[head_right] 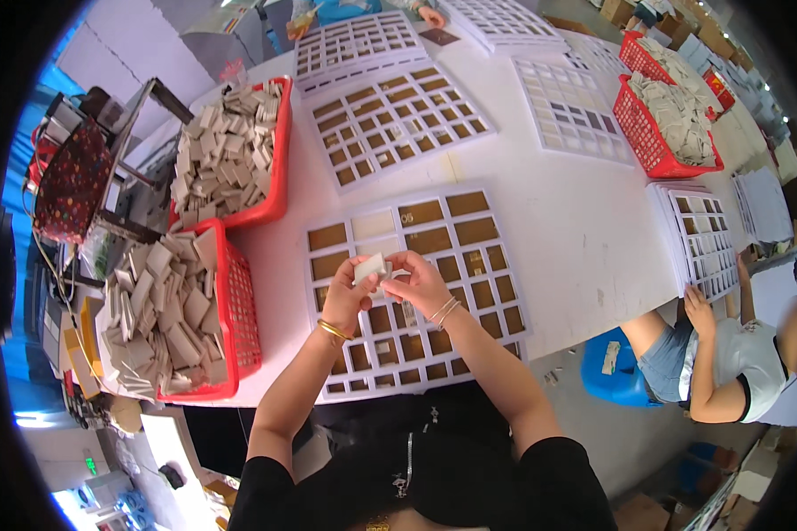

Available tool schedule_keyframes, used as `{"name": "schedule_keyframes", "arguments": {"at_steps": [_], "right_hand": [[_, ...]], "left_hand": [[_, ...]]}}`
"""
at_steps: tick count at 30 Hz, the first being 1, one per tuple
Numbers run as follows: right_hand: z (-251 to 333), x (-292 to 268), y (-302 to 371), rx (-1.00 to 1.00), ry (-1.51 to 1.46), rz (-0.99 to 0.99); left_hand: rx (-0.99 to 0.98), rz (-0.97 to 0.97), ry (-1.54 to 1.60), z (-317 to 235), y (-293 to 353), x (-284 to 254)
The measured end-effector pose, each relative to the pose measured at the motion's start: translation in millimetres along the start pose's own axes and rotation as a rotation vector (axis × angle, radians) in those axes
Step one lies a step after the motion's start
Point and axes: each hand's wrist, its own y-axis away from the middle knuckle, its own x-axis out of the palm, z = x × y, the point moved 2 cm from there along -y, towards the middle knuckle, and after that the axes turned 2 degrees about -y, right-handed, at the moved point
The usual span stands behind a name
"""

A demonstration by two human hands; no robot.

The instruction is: The person picks small rectangular tiles from a red basket and places them into a white grid tray. The person handles the tiles one by one, filling the compartments of the tray.

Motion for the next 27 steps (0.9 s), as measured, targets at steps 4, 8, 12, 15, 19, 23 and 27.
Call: {"name": "schedule_keyframes", "arguments": {"at_steps": [4,8,12,15,19,23,27], "right_hand": [[2,-8,20,0.017,0.255,-0.103],[3,-28,40,-0.122,0.567,-0.112],[4,-20,58,-0.022,0.854,0.05],[-1,-18,60,-0.121,0.845,0.045],[1,-18,44,-0.171,0.824,-0.057],[-16,-25,27,-0.087,0.926,0.081],[-16,-17,25,-0.117,1.147,0.128]], "left_hand": [[0.089,-0.215,0.093,15,14,-15],[0.042,-0.115,0.057,20,41,-40],[0.31,-0.054,-0.56,44,58,-54],[0.267,0.051,-0.816,36,67,-40],[0.313,-0.078,-0.966,32,54,-30],[0.461,-0.051,-1.002,43,32,-26],[0.463,-0.05,-1.045,43,27,-20]]}}
